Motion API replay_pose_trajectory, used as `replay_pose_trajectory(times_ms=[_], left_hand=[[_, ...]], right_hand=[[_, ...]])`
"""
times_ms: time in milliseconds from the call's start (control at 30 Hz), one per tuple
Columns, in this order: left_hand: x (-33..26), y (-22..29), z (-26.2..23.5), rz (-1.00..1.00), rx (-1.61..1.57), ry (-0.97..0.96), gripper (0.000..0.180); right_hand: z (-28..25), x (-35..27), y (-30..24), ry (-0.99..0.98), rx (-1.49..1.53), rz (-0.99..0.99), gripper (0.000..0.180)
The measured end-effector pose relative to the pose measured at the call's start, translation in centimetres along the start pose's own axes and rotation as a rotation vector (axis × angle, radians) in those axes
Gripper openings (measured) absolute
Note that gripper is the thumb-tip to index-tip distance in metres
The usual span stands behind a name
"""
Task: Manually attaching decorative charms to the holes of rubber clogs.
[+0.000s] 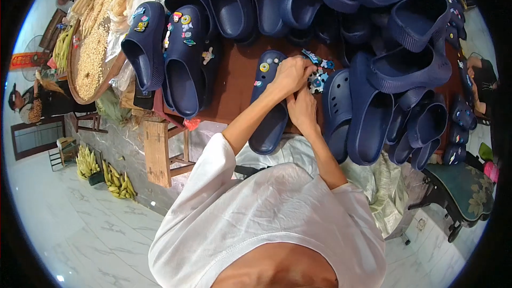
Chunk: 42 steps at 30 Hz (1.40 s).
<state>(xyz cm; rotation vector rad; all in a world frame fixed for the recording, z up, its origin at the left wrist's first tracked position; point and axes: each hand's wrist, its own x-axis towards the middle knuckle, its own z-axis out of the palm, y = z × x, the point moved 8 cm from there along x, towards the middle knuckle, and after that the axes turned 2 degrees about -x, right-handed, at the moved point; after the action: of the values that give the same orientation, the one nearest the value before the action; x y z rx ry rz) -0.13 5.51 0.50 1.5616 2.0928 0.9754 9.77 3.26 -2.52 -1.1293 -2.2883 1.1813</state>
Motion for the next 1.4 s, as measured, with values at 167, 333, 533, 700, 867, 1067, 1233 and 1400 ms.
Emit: replay_pose_trajectory(times_ms=[167, 333, 533, 700, 867, 1067, 1233, 1400], left_hand=[[-2.9, 1.4, -5.8, 0.072, -0.131, 0.276, 0.017], [-8.6, -1.3, -7.7, -0.122, 0.023, 0.455, 0.029], [-10.7, -4.8, -6.0, -0.407, -0.250, 0.428, 0.036], [-10.4, -4.3, -6.2, -0.405, -0.226, 0.428, 0.034], [-10.3, -5.0, -6.5, -0.369, -0.146, 0.470, 0.031], [-10.4, -5.9, -6.3, -0.379, -0.241, 0.443, 0.029], [-10.8, -7.2, -7.0, -0.418, -0.388, 0.447, 0.044], [-11.5, -9.5, -6.2, -0.662, -0.348, 0.246, 0.055]], right_hand=[[-1.0, 0.5, 0.5, -0.039, -0.018, 0.069, 0.063], [-0.5, 0.7, 1.2, -0.161, -0.051, 0.125, 0.056], [-0.6, 0.9, -0.3, -0.033, -0.218, 0.023, 0.040], [-0.9, 0.8, -0.4, 0.082, -0.209, 0.018, 0.032], [0.0, 0.9, 4.3, -0.003, 0.287, 0.305, 0.027], [1.9, -0.5, 6.6, -0.047, 0.658, 0.404, 0.032], [0.1, 1.4, 6.4, -0.047, 1.190, 0.516, 0.033], [-1.8, 4.0, 5.7, 0.095, 1.280, 0.450, 0.031]])
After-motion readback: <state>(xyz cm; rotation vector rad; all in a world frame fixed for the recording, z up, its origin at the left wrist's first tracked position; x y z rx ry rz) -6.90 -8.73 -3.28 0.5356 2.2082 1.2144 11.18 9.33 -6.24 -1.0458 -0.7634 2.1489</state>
